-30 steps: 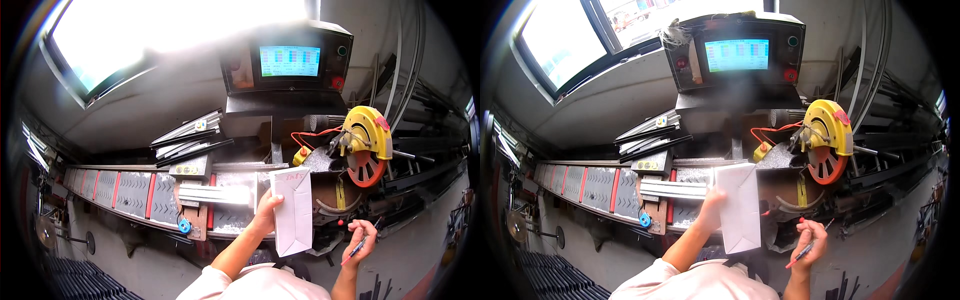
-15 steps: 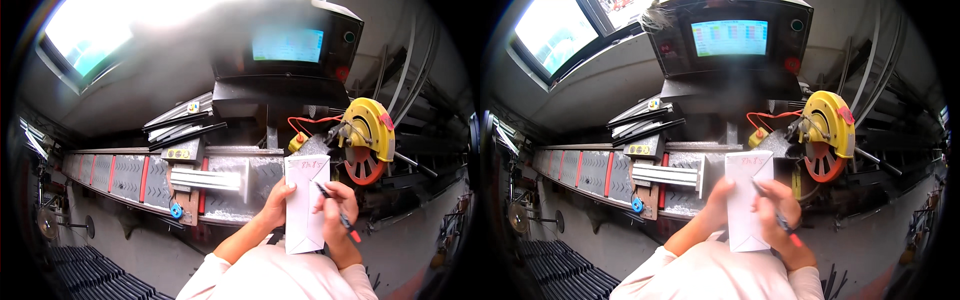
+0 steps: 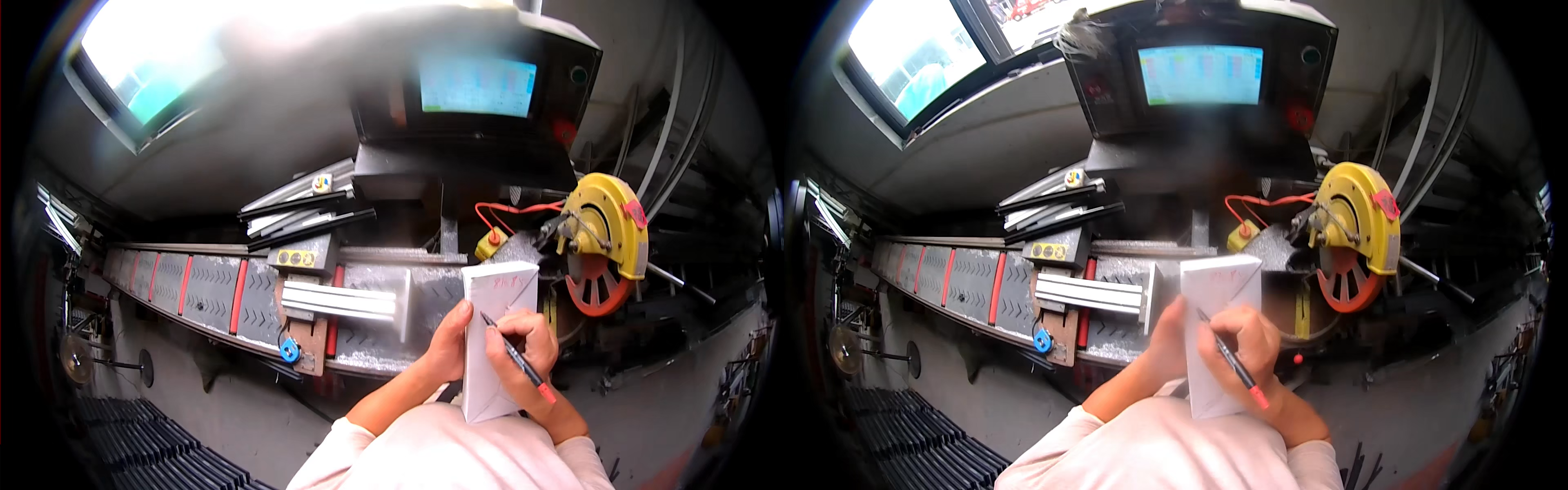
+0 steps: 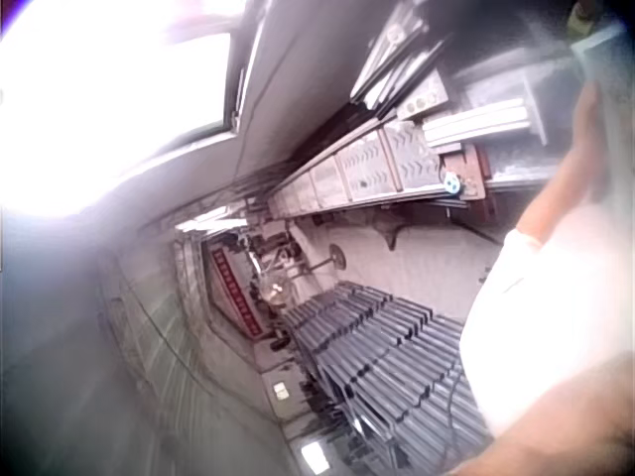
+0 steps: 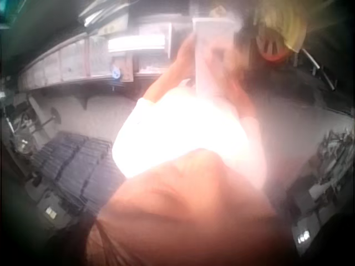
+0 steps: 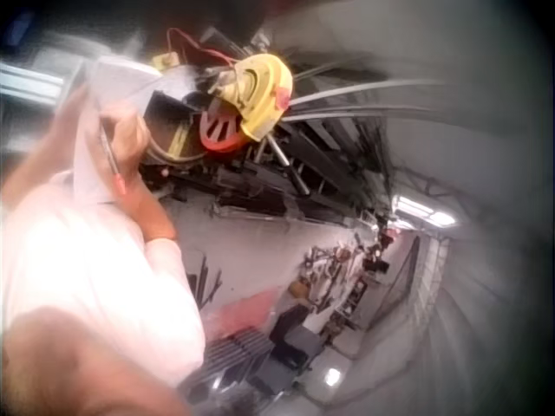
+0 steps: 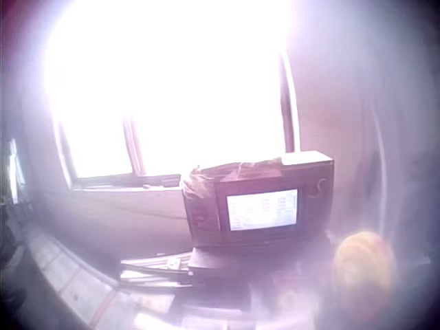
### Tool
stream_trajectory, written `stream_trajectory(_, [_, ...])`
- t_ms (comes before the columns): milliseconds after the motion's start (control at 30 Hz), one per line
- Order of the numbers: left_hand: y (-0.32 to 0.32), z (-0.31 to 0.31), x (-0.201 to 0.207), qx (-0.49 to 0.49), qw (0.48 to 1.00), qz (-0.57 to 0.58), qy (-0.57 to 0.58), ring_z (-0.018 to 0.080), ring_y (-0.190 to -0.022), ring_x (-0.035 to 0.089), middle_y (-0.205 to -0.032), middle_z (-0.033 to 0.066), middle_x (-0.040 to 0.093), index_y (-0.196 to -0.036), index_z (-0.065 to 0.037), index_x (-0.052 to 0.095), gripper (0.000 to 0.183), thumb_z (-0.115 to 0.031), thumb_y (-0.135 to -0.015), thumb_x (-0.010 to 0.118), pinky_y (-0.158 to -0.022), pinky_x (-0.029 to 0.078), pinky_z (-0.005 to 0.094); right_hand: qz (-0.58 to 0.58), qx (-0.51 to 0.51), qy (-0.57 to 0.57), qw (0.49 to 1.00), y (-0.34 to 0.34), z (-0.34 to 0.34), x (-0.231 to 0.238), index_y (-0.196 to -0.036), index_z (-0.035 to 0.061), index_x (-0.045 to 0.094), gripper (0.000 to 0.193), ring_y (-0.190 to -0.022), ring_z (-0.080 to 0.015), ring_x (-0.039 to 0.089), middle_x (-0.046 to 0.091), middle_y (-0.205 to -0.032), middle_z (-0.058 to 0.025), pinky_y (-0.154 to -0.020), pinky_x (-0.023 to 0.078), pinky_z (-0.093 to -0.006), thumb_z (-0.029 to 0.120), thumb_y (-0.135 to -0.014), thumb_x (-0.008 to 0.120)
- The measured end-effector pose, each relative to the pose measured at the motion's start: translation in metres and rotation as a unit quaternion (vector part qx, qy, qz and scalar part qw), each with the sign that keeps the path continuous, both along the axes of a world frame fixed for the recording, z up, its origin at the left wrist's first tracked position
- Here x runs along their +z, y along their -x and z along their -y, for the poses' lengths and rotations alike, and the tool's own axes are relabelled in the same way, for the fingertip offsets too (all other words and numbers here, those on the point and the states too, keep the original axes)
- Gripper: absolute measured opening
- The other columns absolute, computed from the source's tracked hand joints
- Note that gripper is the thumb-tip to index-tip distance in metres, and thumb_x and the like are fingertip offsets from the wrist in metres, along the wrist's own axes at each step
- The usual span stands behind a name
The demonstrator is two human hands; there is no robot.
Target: The person moves metal profiles from a machine workbench onto the floor, writes measurements on a paper box with a marker, and inputs values into the machine's touchscreen.
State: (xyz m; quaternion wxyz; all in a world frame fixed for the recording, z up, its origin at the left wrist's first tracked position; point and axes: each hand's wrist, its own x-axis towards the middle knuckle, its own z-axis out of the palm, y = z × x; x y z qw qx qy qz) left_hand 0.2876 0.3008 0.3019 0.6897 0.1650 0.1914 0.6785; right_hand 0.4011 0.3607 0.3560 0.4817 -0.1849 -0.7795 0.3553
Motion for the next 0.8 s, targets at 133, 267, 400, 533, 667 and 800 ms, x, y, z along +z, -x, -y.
stream_trajectory(133, [0.009, 0.004, 0.002, -0.011, 1.000, 0.011, 0.013, 0.0233, -0.123, 0.052, -0.135, 0.0124, 0.053, -0.139, 0.000, 0.043, 0.082, -0.064, -0.089, 0.054, -0.104, 0.043, 0.0379, 0.026, -0.010, 0.000, 1.000, 0.002, 0.004, 0.000, -0.085, 0.0054, 0.052, 0.022, -0.057, -0.0112, 0.052, 0.061, -0.072, -0.0058, -0.051, 0.041, -0.0252, -0.002, -0.078, 0.071])
stream_trajectory(267, [0.016, 0.006, -0.004, -0.034, 0.999, 0.023, 0.018, 0.0232, -0.122, 0.053, -0.134, 0.0117, 0.053, -0.139, -0.001, 0.044, 0.083, -0.064, -0.088, 0.056, -0.105, 0.042, 0.0374, 0.017, -0.021, 0.007, 1.000, 0.009, 0.009, 0.003, -0.084, 0.0052, 0.051, 0.021, -0.057, -0.0115, 0.053, 0.060, -0.070, -0.0051, -0.052, 0.042, -0.0263, -0.002, -0.079, 0.070])
stream_trajectory(400, [0.021, 0.005, 0.003, -0.025, 0.999, -0.018, 0.017, 0.0238, -0.122, 0.053, -0.134, 0.0121, 0.054, -0.140, 0.000, 0.044, 0.084, -0.065, -0.087, 0.056, -0.105, 0.042, 0.0372, 0.034, 0.004, -0.008, 0.999, 0.008, 0.008, 0.003, -0.085, 0.0052, 0.051, 0.020, -0.057, -0.0117, 0.053, 0.060, -0.070, -0.0050, -0.052, 0.042, -0.0265, -0.002, -0.080, 0.069])
stream_trajectory(533, [0.022, 0.004, 0.002, -0.029, 0.999, -0.008, 0.024, 0.0237, -0.122, 0.054, -0.133, 0.0121, 0.055, -0.140, 0.000, 0.044, 0.085, -0.066, -0.087, 0.056, -0.105, 0.042, 0.0379, 0.023, -0.031, 0.013, 0.999, 0.010, 0.009, -0.001, -0.086, 0.0050, 0.050, 0.021, -0.058, -0.0115, 0.051, 0.059, -0.071, -0.0046, -0.052, 0.042, -0.0264, -0.002, -0.081, 0.069])
stream_trajectory(667, [0.022, 0.004, 0.006, -0.013, 0.999, -0.017, 0.035, 0.0233, -0.121, 0.054, -0.134, 0.0119, 0.054, -0.139, 0.000, 0.044, 0.085, -0.066, -0.087, 0.054, -0.105, 0.041, 0.0383, 0.012, -0.045, 0.012, 0.999, 0.014, 0.011, -0.001, -0.081, 0.0050, 0.051, 0.022, -0.054, -0.0160, 0.052, 0.058, -0.068, -0.0056, -0.050, 0.041, -0.0290, -0.003, -0.076, 0.070])
stream_trajectory(800, [0.021, 0.002, 0.006, -0.014, 1.000, -0.013, 0.005, 0.0233, -0.121, 0.054, -0.133, 0.0117, 0.055, -0.139, 0.000, 0.044, 0.084, -0.066, -0.088, 0.053, -0.104, 0.041, 0.0378, 0.027, -0.040, -0.016, 0.999, 0.013, 0.007, -0.001, -0.082, 0.0053, 0.050, 0.021, -0.055, -0.0132, 0.051, 0.059, -0.069, -0.0049, -0.051, 0.041, -0.0263, -0.004, -0.078, 0.068])
